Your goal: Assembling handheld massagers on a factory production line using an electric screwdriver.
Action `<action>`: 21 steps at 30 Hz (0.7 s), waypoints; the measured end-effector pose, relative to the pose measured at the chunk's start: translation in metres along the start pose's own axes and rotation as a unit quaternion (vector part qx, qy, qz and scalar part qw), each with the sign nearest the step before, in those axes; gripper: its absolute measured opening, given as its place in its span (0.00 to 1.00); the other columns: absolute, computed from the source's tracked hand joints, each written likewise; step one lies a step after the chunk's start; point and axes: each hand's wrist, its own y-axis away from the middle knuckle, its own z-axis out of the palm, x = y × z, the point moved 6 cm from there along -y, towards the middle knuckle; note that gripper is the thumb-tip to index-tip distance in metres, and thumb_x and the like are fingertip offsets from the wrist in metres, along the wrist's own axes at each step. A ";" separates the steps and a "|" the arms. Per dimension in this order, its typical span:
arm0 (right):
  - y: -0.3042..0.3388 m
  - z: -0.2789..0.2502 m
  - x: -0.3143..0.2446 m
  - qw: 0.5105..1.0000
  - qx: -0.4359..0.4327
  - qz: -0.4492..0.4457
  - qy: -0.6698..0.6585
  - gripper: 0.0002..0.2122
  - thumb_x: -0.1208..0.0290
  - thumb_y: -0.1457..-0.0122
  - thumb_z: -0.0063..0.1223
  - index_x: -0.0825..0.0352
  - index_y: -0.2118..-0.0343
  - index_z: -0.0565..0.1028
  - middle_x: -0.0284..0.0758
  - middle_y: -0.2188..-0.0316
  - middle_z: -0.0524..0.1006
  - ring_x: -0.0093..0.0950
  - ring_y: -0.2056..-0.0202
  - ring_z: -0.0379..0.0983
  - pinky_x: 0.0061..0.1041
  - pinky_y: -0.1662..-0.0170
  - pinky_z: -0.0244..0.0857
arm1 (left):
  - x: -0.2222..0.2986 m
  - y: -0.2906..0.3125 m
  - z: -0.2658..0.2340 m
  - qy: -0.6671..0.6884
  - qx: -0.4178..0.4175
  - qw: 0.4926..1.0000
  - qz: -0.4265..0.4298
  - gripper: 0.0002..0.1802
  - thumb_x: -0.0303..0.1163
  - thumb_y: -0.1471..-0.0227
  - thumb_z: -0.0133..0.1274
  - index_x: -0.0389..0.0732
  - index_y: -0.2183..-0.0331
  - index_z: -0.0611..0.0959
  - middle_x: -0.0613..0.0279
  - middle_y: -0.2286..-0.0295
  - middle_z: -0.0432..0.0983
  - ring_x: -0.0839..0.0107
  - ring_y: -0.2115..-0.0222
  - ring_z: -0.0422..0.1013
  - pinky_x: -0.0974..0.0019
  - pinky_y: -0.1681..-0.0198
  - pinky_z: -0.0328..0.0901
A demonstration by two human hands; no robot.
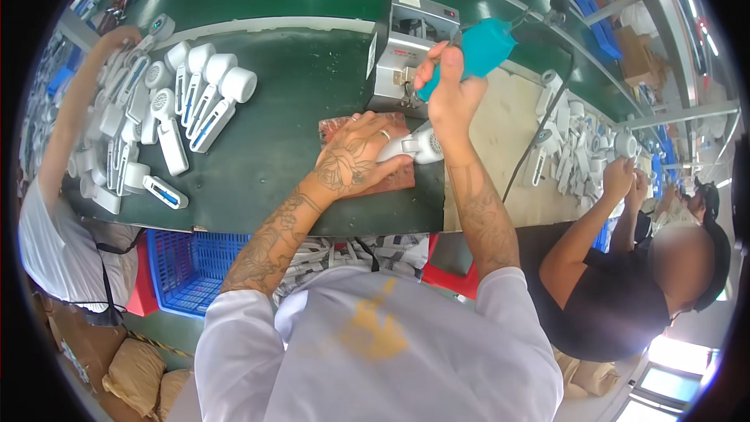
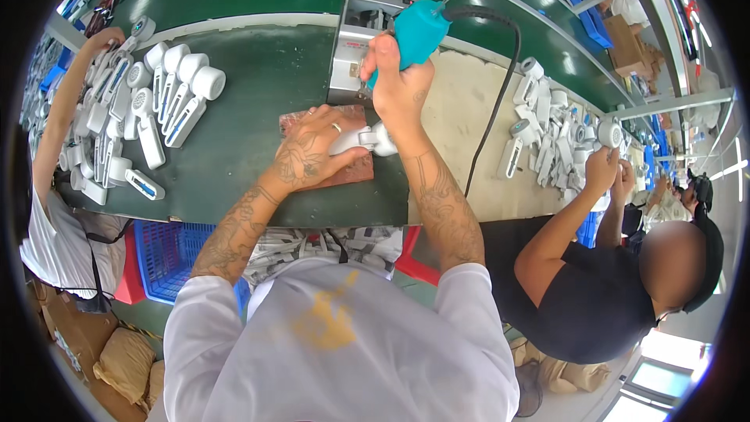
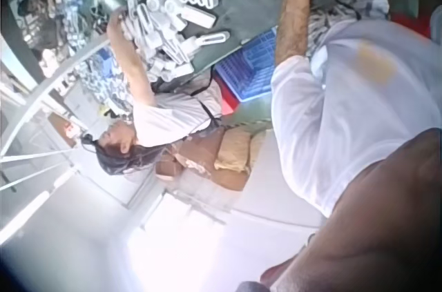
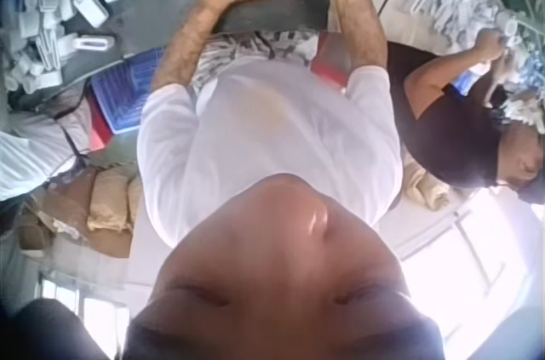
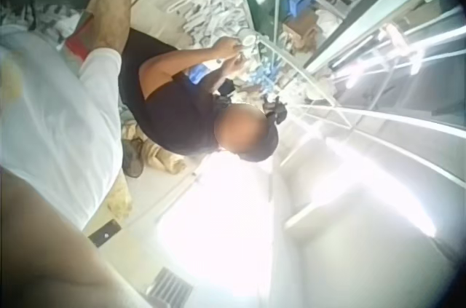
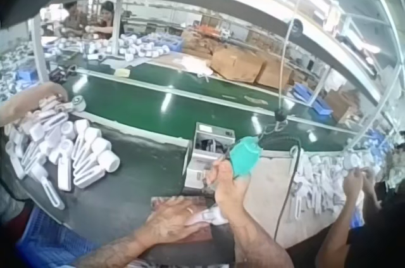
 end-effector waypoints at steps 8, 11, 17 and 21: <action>0.041 -0.025 -0.017 0.998 0.024 0.020 -0.052 0.15 0.62 0.34 0.53 0.73 0.63 0.72 0.34 0.74 0.74 0.22 0.78 0.70 0.23 0.75 0.66 | 0.007 -0.003 -0.003 0.016 0.002 1.000 0.003 0.25 0.51 0.46 0.57 0.40 0.57 0.83 0.54 0.51 0.74 0.50 0.48 0.68 0.47 0.40 0.60; 0.042 -0.023 -0.013 0.997 0.037 0.011 -0.064 0.14 0.64 0.34 0.52 0.74 0.63 0.72 0.35 0.72 0.74 0.22 0.78 0.70 0.23 0.75 0.66 | 0.004 -0.003 -0.001 0.033 -0.027 0.999 -0.017 0.25 0.51 0.46 0.57 0.40 0.57 0.83 0.52 0.52 0.74 0.50 0.48 0.68 0.47 0.40 0.60; 0.044 -0.021 -0.004 0.997 0.012 0.019 -0.070 0.14 0.64 0.34 0.52 0.73 0.63 0.71 0.36 0.73 0.74 0.23 0.78 0.70 0.24 0.75 0.66 | 0.001 -0.002 0.003 0.018 -0.036 0.999 -0.006 0.26 0.52 0.46 0.58 0.39 0.57 0.82 0.48 0.53 0.74 0.46 0.47 0.67 0.46 0.40 0.60; 0.045 -0.019 0.001 0.999 0.013 0.018 -0.027 0.21 0.52 0.34 0.51 0.71 0.67 0.67 0.35 0.81 0.68 0.26 0.80 0.66 0.27 0.75 0.64 | 0.001 -0.003 0.006 0.025 -0.040 0.999 -0.019 0.27 0.52 0.46 0.58 0.38 0.57 0.81 0.48 0.52 0.74 0.45 0.46 0.67 0.46 0.40 0.60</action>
